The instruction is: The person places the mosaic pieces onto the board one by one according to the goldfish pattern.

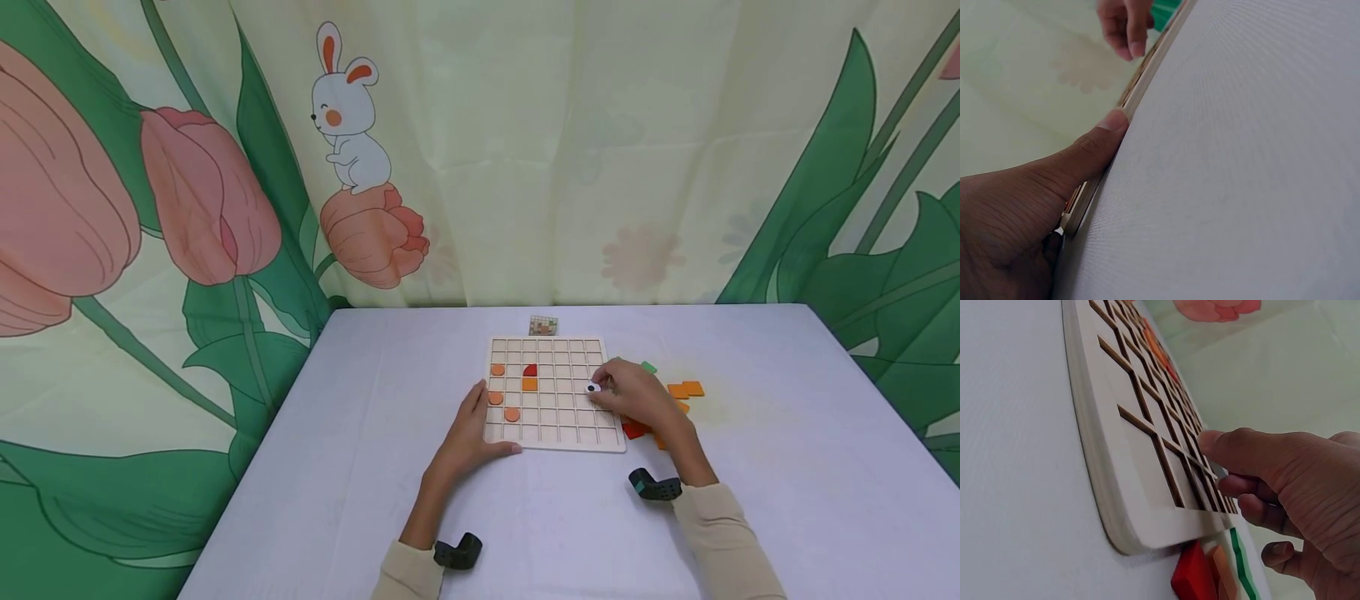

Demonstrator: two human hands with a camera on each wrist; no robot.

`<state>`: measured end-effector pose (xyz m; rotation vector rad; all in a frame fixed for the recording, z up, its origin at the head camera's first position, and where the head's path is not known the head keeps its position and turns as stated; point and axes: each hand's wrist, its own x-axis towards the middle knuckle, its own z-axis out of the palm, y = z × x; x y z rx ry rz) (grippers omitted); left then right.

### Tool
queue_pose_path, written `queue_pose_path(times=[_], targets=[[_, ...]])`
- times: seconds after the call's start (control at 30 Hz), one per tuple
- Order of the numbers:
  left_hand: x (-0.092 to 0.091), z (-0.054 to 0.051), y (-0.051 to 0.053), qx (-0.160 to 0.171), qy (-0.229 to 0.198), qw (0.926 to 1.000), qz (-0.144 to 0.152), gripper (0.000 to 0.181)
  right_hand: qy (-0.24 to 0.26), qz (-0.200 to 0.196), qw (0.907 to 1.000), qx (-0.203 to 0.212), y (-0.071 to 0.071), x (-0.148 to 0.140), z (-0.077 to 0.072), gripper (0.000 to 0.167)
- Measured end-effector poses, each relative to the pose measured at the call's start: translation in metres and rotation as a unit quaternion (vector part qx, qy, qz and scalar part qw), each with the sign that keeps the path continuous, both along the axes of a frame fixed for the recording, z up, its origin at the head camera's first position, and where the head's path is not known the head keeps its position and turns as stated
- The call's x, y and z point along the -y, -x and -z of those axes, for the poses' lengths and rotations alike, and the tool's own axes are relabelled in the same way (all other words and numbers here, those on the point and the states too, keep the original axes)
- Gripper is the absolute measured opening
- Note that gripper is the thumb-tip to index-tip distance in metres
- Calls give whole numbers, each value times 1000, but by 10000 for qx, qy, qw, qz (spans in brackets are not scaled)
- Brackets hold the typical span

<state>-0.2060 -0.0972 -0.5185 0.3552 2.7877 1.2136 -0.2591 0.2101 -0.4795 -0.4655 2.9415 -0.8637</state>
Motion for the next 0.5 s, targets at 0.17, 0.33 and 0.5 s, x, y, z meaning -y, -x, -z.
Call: queue_pose_path(times=[0.17,0.33,0.5], targets=[[0,1,-1,-67,5,10000,26,124,-94,-158,9998,-98,0,14,1,34],[0,0,-2,-46,-22,10000,17,124,-133,-363,9989,-263,0,28,1,31],[0,0,-1,9,54,10000,-16,125,-55,-499,9982,-317,0,44,-1,28]])
